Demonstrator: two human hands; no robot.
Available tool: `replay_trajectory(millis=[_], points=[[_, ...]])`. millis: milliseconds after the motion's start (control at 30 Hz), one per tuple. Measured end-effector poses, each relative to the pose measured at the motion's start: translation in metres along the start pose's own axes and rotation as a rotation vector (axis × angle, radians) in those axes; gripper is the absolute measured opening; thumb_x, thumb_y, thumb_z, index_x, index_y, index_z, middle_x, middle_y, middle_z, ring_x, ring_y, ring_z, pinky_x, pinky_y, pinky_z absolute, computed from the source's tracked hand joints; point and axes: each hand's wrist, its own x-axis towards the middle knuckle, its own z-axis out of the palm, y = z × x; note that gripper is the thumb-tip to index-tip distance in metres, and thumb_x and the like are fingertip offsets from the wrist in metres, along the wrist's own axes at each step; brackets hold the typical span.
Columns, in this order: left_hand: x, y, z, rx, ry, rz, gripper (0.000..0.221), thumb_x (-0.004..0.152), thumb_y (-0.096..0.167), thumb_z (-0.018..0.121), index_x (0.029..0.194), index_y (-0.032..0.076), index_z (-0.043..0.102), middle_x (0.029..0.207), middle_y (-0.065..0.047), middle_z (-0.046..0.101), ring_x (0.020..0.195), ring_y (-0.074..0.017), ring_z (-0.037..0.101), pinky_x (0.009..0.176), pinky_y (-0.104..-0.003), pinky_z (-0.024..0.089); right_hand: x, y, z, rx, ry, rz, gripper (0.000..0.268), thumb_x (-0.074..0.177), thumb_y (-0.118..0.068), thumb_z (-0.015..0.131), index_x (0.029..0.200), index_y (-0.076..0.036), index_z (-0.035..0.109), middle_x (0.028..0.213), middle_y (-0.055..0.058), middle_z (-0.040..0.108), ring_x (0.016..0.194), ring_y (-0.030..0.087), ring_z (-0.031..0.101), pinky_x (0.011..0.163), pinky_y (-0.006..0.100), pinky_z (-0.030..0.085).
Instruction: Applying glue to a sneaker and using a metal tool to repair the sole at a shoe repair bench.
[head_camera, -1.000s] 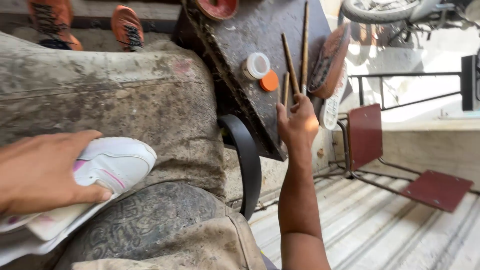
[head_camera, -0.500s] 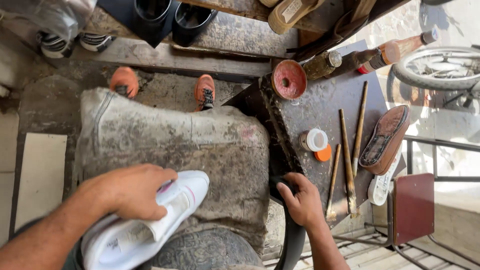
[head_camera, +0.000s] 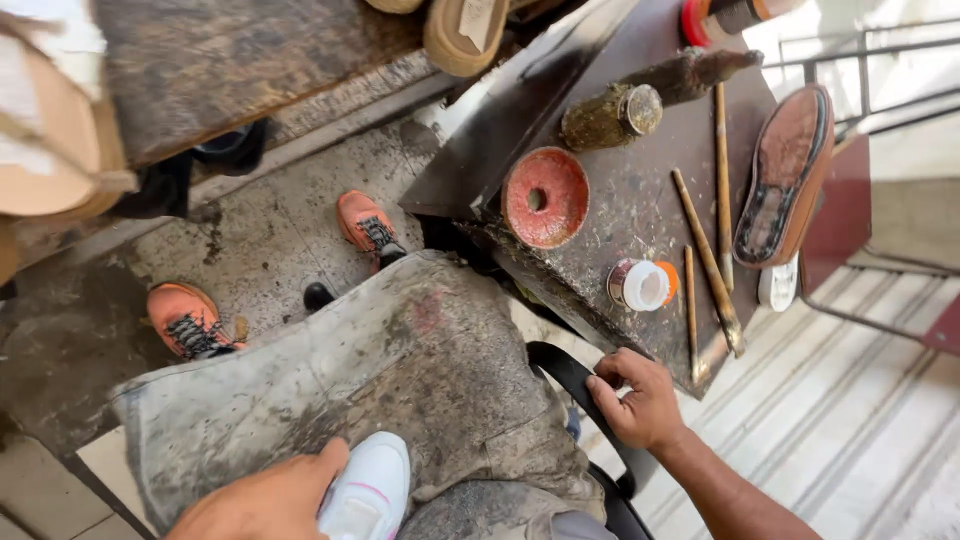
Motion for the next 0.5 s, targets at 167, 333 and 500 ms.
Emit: replay_trajectory(millis=[167,333,500], points=[[-0.008,-0.009,-0.003,-0.022,-0.066,-0.193,0.068,0.082,0.054,0.073,0.131,0.025,0.036,0.12,-0.003,0.064,0.11,-0.0187,0.067,0.088,-0.031,0.047,-0.017,-0.033,0.024,0.182,-0.035,-0.078,0.017,0.091,-0.023,0.064,0.082,-0.01,0.065,0.07,0.004,0.062,0.059,0.019,0.056,0.058,0.033,0.046],[0.069,-0.102,0.068,-0.094,0.09,-0.102,0.057,0.076,0.053,0.089,0.104,0.03,0.046,0.083,0.006,0.072,0.075,-0.0091,0.06,0.07,-0.025,0.047,-0.041,-0.065,0.043,0.271,0.012,-0.109,0.018,0.094,-0.019,0.062,0.08,-0.008,0.062,0.069,0.006,0.061,0.058,0.021,0.055,0.056,0.034,0.045],[0.098,-0.138,0.102,-0.022,0.208,-0.165,0.078,0.062,0.035,0.097,0.123,0.039,0.049,0.084,0.01,0.068,0.075,-0.0078,0.064,0.072,-0.021,0.05,-0.088,-0.018,0.076,0.347,0.024,0.226,0.012,0.085,-0.023,0.069,0.08,-0.012,0.067,0.079,0.001,0.067,0.073,0.016,0.06,0.069,0.031,0.05]])
